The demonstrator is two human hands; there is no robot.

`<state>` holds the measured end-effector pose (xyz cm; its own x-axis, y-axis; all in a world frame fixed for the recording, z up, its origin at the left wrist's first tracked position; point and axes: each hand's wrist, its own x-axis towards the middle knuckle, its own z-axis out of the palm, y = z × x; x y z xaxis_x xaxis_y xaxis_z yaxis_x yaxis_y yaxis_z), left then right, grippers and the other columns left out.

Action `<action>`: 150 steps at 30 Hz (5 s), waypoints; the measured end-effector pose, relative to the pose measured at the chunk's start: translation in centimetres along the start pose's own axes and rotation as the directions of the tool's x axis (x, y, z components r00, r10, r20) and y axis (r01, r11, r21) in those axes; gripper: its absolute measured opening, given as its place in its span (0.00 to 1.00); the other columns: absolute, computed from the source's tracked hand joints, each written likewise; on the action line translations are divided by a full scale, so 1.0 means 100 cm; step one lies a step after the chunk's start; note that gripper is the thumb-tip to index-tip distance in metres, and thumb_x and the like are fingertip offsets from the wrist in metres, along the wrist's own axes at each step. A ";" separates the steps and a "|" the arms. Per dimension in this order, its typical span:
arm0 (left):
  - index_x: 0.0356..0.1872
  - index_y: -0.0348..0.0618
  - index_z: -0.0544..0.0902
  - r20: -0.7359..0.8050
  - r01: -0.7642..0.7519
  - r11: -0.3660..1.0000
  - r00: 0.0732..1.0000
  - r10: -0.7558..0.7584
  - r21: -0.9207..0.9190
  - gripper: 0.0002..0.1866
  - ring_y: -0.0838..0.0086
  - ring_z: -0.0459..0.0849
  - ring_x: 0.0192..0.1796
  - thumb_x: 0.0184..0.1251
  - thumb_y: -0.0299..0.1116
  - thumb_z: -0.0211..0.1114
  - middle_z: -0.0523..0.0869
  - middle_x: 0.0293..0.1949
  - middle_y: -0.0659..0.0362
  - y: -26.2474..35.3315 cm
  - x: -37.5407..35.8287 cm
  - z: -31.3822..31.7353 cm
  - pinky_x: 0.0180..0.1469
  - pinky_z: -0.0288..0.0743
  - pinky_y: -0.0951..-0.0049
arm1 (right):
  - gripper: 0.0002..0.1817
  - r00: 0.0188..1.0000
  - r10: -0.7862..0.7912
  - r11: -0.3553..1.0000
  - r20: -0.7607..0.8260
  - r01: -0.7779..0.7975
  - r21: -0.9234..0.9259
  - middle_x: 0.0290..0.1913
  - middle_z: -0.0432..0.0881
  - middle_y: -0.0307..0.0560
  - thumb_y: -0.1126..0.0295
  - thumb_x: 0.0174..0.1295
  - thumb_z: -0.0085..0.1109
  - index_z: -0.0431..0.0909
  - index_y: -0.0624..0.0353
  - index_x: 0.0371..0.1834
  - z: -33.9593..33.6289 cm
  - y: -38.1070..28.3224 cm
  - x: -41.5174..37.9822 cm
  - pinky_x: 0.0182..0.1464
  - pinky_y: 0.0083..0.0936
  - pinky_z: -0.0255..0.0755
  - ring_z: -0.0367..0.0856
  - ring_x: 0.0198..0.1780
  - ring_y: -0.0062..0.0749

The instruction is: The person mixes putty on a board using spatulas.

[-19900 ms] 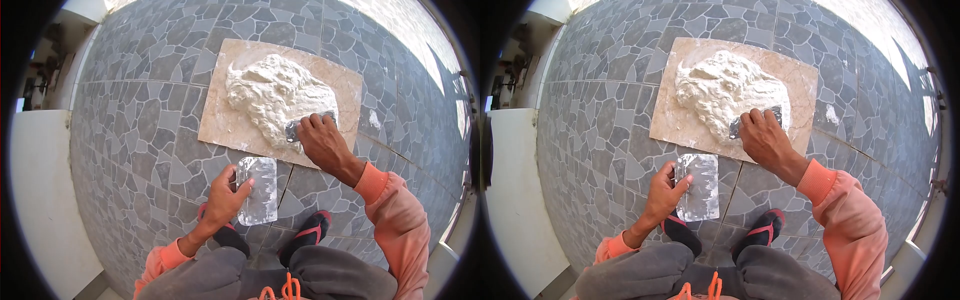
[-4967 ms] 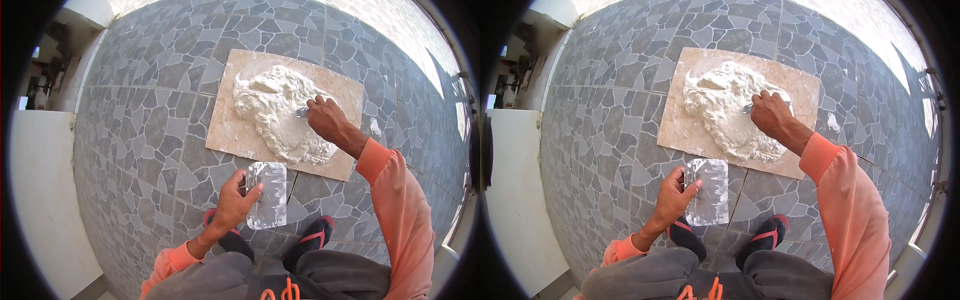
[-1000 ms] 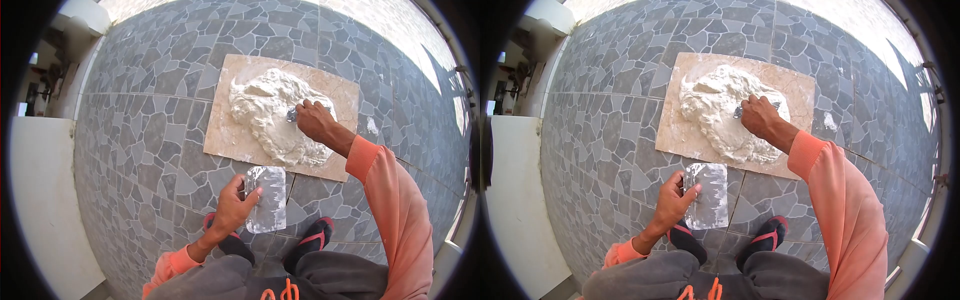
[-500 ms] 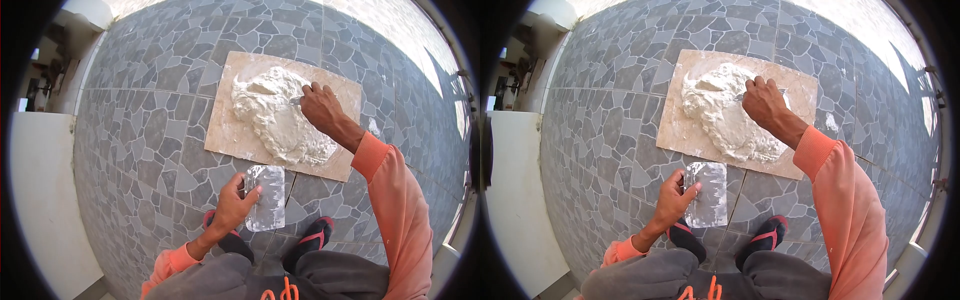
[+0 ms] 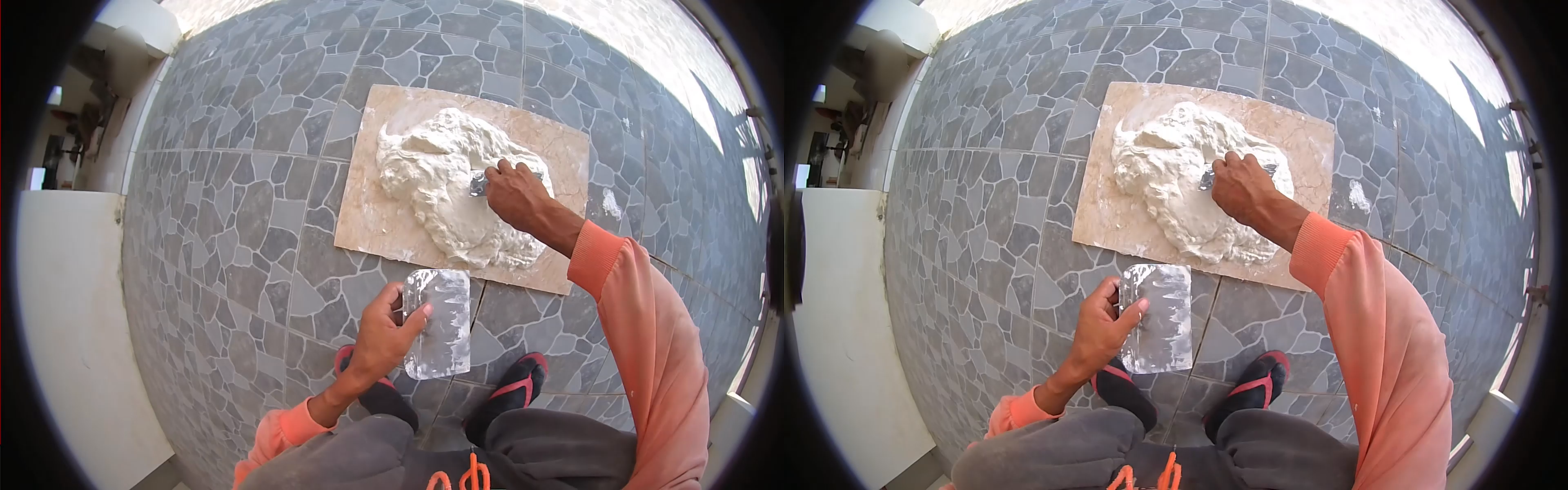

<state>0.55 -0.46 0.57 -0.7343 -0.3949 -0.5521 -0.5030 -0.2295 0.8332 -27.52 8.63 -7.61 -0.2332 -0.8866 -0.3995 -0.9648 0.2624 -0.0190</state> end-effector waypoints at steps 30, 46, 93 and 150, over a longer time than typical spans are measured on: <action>0.50 0.35 0.76 0.007 0.002 1.000 1.000 -0.002 0.010 0.12 0.88 0.78 0.37 0.71 0.28 0.67 0.83 0.37 0.63 -0.002 0.002 0.001 0.36 0.73 0.84 | 0.11 0.999 0.021 1.000 -0.048 -0.022 -0.014 0.49 0.81 0.53 0.74 0.63 0.56 0.87 0.68 0.39 -0.005 0.003 0.003 0.54 0.38 0.72 0.77 0.55 0.43; 0.51 0.34 0.76 0.006 -0.014 1.000 1.000 0.014 -0.020 0.14 0.87 0.79 0.36 0.71 0.28 0.66 0.83 0.38 0.62 -0.003 0.002 0.003 0.37 0.75 0.83 | 0.08 0.981 0.006 0.995 -0.193 -0.024 -0.094 0.47 0.80 0.51 0.73 0.63 0.56 0.85 0.64 0.36 -0.005 0.003 0.012 0.51 0.37 0.75 0.77 0.53 0.40; 0.51 0.34 0.76 0.001 -0.014 1.000 1.000 0.014 -0.013 0.13 0.87 0.79 0.37 0.70 0.27 0.67 0.84 0.39 0.61 -0.006 0.001 0.000 0.37 0.75 0.84 | 0.09 0.995 0.063 0.997 -0.078 -0.066 -0.041 0.47 0.81 0.53 0.74 0.63 0.57 0.85 0.67 0.34 -0.033 0.021 -0.017 0.51 0.37 0.74 0.78 0.53 0.42; 0.54 0.32 0.76 0.025 -0.004 1.000 1.000 0.003 0.016 0.16 0.86 0.79 0.38 0.71 0.29 0.67 0.84 0.39 0.61 0.001 -0.001 0.003 0.39 0.75 0.83 | 0.05 1.000 0.009 0.996 0.027 -0.011 0.094 0.41 0.84 0.58 0.80 0.55 0.61 0.84 0.65 0.33 -0.016 0.023 -0.015 0.47 0.39 0.80 0.84 0.44 0.50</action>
<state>0.43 -0.15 0.75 -0.7469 -0.3738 -0.5499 -0.5074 -0.2140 0.8347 -29.61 9.95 -5.65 -0.2384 -0.8738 -0.4238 -0.9464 0.3070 -0.1006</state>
